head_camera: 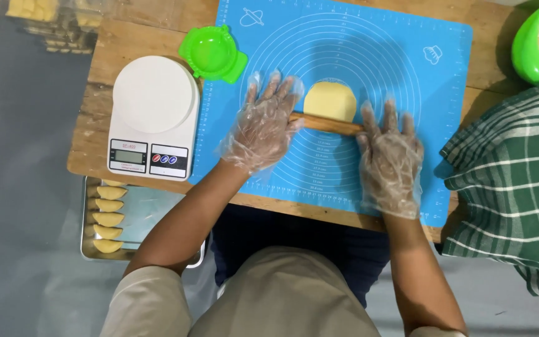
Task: Rolling out small portions of dough into flat circular shapes using a rolling pin on a marked silicone mat.
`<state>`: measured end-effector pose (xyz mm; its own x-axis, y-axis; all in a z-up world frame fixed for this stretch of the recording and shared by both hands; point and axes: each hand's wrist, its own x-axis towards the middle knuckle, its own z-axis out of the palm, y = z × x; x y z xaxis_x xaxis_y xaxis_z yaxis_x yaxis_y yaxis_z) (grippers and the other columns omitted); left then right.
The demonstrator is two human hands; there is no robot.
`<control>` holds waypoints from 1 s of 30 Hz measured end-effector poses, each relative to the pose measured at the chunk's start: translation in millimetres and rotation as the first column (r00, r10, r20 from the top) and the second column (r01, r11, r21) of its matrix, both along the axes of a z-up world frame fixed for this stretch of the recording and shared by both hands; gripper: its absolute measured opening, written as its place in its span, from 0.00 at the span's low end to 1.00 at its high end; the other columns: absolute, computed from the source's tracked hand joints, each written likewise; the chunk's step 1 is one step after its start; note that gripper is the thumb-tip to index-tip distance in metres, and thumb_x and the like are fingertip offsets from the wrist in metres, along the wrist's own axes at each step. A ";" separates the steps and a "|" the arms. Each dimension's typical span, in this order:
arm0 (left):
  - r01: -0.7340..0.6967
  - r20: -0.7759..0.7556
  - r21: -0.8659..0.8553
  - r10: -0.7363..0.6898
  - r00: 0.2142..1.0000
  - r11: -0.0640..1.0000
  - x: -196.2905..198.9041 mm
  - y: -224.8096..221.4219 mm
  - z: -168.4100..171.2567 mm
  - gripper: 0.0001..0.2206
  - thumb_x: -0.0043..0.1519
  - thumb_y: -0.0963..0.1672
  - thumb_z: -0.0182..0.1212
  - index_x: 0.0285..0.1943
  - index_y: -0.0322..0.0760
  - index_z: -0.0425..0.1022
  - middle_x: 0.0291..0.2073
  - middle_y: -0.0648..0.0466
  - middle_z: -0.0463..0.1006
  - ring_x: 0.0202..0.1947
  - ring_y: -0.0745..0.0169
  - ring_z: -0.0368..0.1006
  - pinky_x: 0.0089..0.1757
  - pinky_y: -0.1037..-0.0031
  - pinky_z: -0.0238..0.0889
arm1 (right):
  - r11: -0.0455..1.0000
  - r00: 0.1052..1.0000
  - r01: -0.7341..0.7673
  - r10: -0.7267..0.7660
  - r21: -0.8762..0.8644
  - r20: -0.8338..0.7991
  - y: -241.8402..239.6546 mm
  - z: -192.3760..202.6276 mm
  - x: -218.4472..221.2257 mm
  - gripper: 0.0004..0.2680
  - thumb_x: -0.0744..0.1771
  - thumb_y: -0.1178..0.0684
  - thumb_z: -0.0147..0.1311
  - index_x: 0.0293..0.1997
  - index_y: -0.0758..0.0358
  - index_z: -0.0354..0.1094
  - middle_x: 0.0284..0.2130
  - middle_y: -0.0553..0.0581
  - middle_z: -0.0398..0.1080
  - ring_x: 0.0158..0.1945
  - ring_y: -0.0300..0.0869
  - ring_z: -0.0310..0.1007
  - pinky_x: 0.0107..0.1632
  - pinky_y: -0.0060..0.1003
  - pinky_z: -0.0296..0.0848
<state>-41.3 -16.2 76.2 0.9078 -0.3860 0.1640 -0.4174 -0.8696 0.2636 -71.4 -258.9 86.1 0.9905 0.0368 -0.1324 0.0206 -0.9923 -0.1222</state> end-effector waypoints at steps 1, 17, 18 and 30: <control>-0.035 0.003 0.034 0.035 0.999 0.999 1.4 -2.0 -1.1 0.22 0.70 0.52 0.51 0.67 0.37 0.72 0.71 0.45 0.65 0.73 0.42 0.56 0.65 0.38 0.50 | 1.000 1.000 -0.022 0.022 0.021 0.001 0.5 -0.1 5.1 0.19 0.73 0.44 0.38 0.78 0.41 0.53 0.75 0.61 0.51 0.74 0.68 0.47 0.66 0.75 0.51; -0.166 -0.146 0.260 0.209 0.967 0.951 97.5 -20.1 -34.7 0.29 0.71 0.55 0.25 0.82 0.51 0.42 0.80 0.51 0.44 0.78 0.39 0.30 0.69 0.42 0.17 | 0.999 0.998 0.019 -0.017 -0.033 0.059 11.9 -10.6 67.8 0.22 0.74 0.42 0.21 0.80 0.52 0.43 0.77 0.56 0.39 0.77 0.67 0.40 0.65 0.81 0.39; -0.167 -0.147 0.262 0.211 0.966 0.950 100.3 -20.2 -31.1 0.29 0.71 0.55 0.25 0.82 0.51 0.42 0.80 0.51 0.44 0.78 0.39 0.30 0.69 0.42 0.17 | 0.999 0.998 0.017 -0.015 -0.032 0.058 11.1 -14.6 70.7 0.22 0.74 0.42 0.21 0.80 0.52 0.43 0.77 0.56 0.39 0.77 0.67 0.40 0.65 0.81 0.39; -0.130 -0.100 0.336 0.173 0.980 0.933 154.8 -29.3 -49.9 0.29 0.70 0.59 0.34 0.81 0.58 0.49 0.79 0.51 0.45 0.77 0.39 0.34 0.68 0.38 0.25 | 0.992 0.995 0.066 -0.057 -0.105 0.083 14.7 -5.4 95.2 0.21 0.75 0.42 0.34 0.79 0.55 0.49 0.75 0.65 0.41 0.71 0.69 0.49 0.55 0.83 0.59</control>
<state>113.4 -45.6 26.4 0.9646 -0.2550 -0.0670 -0.2558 -0.9667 -0.0040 23.8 -244.2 80.7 0.9980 -0.0346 -0.0533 -0.0355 -0.9993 -0.0149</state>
